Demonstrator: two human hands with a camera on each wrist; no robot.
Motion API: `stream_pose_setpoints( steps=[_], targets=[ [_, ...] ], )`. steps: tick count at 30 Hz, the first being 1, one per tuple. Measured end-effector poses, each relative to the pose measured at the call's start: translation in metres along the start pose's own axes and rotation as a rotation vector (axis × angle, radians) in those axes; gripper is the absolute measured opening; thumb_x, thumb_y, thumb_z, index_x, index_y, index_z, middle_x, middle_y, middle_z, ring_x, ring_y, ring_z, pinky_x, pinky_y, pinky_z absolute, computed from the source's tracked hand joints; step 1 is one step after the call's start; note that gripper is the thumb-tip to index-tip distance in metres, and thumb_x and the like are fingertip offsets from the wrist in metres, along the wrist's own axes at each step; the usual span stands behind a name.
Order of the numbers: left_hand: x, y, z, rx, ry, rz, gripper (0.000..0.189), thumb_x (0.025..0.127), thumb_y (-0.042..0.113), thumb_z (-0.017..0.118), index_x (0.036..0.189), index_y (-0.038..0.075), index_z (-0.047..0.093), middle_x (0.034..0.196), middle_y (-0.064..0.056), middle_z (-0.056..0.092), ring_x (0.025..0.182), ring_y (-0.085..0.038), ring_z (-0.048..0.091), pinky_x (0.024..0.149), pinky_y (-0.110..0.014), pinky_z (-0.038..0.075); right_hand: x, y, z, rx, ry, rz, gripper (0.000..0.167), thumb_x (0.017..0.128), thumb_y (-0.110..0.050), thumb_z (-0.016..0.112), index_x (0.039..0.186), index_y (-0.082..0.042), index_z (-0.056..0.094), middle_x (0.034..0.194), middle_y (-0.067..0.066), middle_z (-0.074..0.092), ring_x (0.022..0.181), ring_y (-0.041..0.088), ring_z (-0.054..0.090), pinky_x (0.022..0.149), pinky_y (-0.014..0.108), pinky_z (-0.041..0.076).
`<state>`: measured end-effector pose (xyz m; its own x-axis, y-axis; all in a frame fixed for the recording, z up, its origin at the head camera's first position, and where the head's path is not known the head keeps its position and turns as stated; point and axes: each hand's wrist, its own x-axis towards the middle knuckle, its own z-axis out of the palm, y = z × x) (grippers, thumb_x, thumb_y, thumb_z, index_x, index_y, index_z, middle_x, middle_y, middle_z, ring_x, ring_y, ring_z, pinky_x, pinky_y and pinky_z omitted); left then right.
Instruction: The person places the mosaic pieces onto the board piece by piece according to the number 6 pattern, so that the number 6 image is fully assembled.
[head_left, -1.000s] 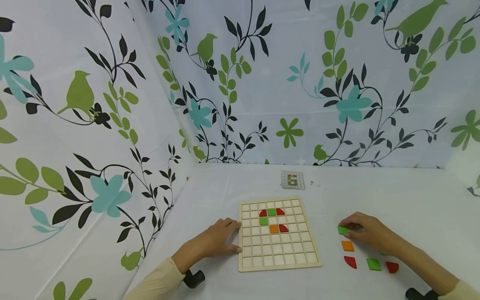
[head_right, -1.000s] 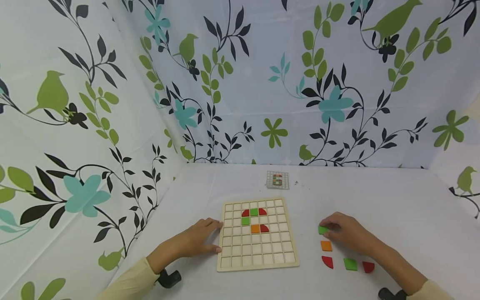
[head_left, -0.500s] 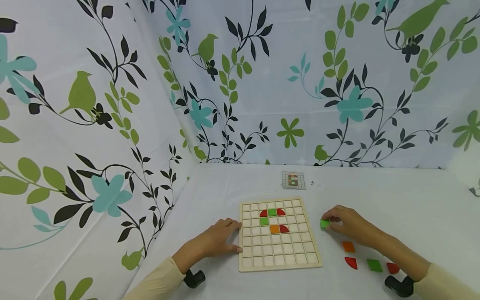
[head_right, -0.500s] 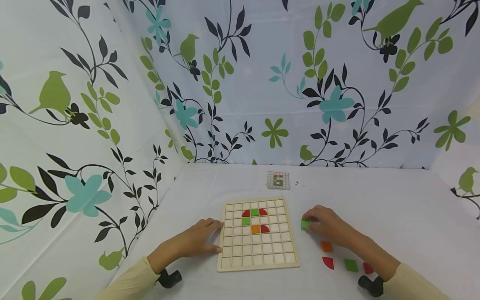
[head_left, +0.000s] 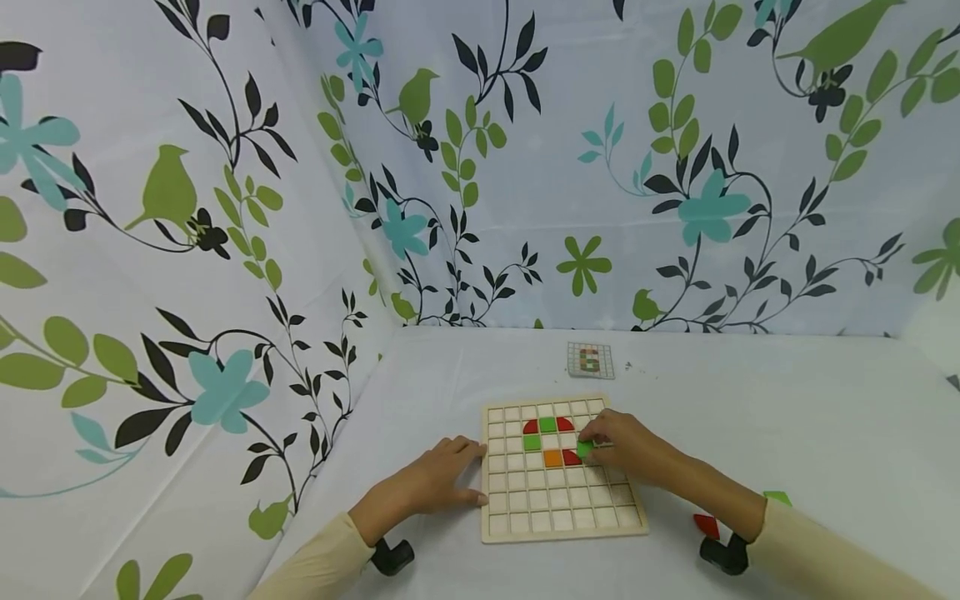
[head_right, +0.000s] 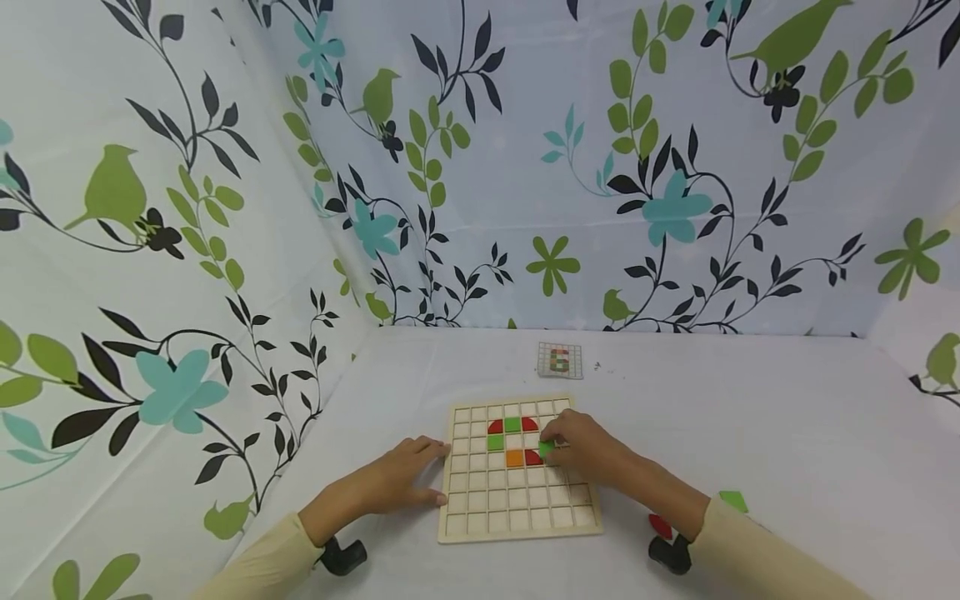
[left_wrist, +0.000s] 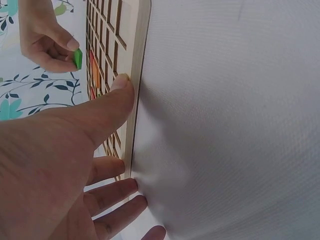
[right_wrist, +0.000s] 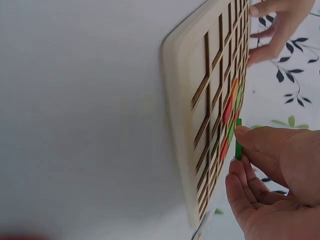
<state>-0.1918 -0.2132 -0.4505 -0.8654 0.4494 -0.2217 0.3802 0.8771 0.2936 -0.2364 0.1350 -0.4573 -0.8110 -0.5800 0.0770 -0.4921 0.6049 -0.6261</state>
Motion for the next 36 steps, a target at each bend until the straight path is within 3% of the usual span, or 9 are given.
stream_pose_setpoints(
  steps=[7, 13, 20, 30, 36],
  targets=[
    [-0.001, 0.001, 0.001, 0.012, 0.001, -0.002, 0.080, 0.095, 0.054, 0.075, 0.158, 0.014, 0.047, 0.156, -0.006, 0.050, 0.141, -0.028, 0.047, 0.116, -0.050, 0.044, 0.020, -0.021, 0.017, -0.019, -0.012, -0.124, 0.020, 0.094, -0.007, 0.079, 0.113, -0.003, 0.077, 0.106, 0.003, 0.067, 0.095, 0.017, 0.059, 0.082, 0.030, 0.055],
    [-0.001, 0.001, 0.000, 0.014, 0.002, 0.003, 0.079, 0.095, 0.053, 0.076, 0.158, 0.014, 0.047, 0.155, -0.006, 0.050, 0.141, -0.028, 0.047, 0.116, -0.051, 0.044, 0.033, -0.031, 0.030, -0.067, -0.025, -0.216, 0.014, 0.091, -0.003, 0.081, 0.105, -0.001, 0.080, 0.095, 0.003, 0.069, 0.086, 0.013, 0.056, 0.073, 0.026, 0.052],
    [-0.002, 0.002, 0.000, 0.009, -0.003, -0.003, 0.080, 0.095, 0.053, 0.075, 0.159, 0.014, 0.047, 0.156, -0.006, 0.050, 0.141, -0.028, 0.047, 0.117, -0.050, 0.044, 0.038, -0.039, 0.037, -0.066, -0.043, -0.196, 0.015, 0.088, 0.005, 0.081, 0.103, 0.001, 0.080, 0.098, 0.006, 0.071, 0.092, 0.018, 0.062, 0.079, 0.028, 0.057],
    [-0.002, 0.000, 0.000, 0.012, -0.005, -0.005, 0.079, 0.096, 0.054, 0.074, 0.159, 0.015, 0.046, 0.156, -0.005, 0.049, 0.141, -0.027, 0.046, 0.117, -0.050, 0.044, 0.047, -0.042, 0.042, -0.094, -0.072, -0.188, 0.014, 0.089, 0.000, 0.082, 0.104, 0.000, 0.079, 0.098, 0.006, 0.067, 0.090, 0.016, 0.061, 0.079, 0.028, 0.056],
    [-0.001, 0.000, -0.001, -0.007, -0.004, 0.007, 0.080, 0.096, 0.053, 0.075, 0.159, 0.013, 0.046, 0.156, -0.006, 0.049, 0.141, -0.029, 0.046, 0.116, -0.052, 0.044, 0.045, -0.046, 0.047, -0.099, -0.069, -0.161, 0.016, 0.090, -0.003, 0.082, 0.106, -0.002, 0.080, 0.103, 0.006, 0.066, 0.097, 0.019, 0.062, 0.085, 0.034, 0.059]
  ],
)
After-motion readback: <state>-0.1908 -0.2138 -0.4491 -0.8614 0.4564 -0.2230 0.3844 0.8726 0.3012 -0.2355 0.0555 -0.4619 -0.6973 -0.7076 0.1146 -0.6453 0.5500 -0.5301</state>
